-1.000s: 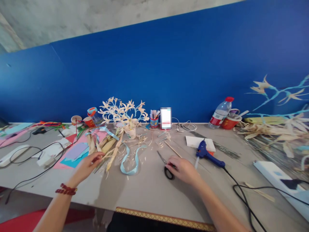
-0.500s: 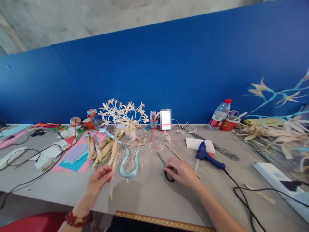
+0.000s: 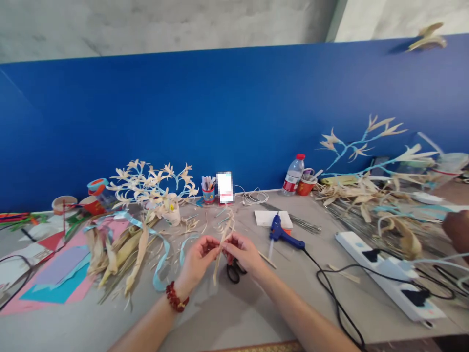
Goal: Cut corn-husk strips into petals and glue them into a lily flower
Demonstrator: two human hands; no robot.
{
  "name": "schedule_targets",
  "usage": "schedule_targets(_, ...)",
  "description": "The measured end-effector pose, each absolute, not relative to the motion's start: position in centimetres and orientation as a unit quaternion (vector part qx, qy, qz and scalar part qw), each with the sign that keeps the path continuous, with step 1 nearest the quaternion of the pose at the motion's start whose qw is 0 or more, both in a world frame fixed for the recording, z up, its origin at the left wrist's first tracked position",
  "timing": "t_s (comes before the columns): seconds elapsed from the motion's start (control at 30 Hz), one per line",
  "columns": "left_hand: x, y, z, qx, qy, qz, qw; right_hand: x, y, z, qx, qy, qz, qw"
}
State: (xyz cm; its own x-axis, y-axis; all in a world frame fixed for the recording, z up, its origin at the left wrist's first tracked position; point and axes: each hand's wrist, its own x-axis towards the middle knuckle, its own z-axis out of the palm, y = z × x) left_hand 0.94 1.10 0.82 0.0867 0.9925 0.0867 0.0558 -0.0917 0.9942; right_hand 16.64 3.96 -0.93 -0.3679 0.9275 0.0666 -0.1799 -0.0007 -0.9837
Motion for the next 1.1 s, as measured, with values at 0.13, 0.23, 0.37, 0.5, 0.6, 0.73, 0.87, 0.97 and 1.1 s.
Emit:
schedule_targets(0.13, 1.1, 1.9, -0.3, 0.553, 0.448, 0.458, 0.533, 17.5, 4.4, -1.6, -0.358, -0.519, 0.619, 0.467)
schedule_targets(0.23, 1.0, 1.8, -0.9, 0.529, 0.455, 0.434, 0.569, 17.9, 4.4, -1.7, -0.355, -0.516, 0.622, 0.471)
schedule_targets(0.37, 1.0, 1.4, -1.1, 0.445, 0.423, 0.437, 0.657, 17.9, 4.1, -1.3, -0.323, -0.517, 0.655, 0.446)
schedule_targets(0.5, 1.1, 1.0, -1.4, 0.375, 0.359, 0.423, 0.742, 17.8, 3.6, -0.8, -0.310, -0.530, 0.682, 0.398)
schedule_targets(0.6, 1.0, 1.0, -1.6, 0.376, 0.369, 0.440, 0.727, 17.9, 3.5, -0.5, -0.338, -0.527, 0.671, 0.397)
schedule_targets(0.73, 0.7, 1.2, -1.8, 0.474, 0.420, 0.464, 0.620, 18.1, 3.5, -0.5, -0.375, -0.535, 0.651, 0.387)
schedule_targets(0.87, 0.9, 1.1, -1.8, 0.522, 0.444, 0.468, 0.558, 18.0, 3.6, -1.0, -0.377, -0.544, 0.643, 0.386)
schedule_targets(0.97, 1.2, 1.1, -1.9, 0.512, 0.459, 0.475, 0.550, 17.9, 3.6, -1.2, -0.382, -0.549, 0.630, 0.394)
schedule_targets(1.1, 1.2, 1.0, -1.9, 0.538, 0.463, 0.483, 0.513, 18.0, 3.6, -0.9, -0.385, -0.573, 0.612, 0.386)
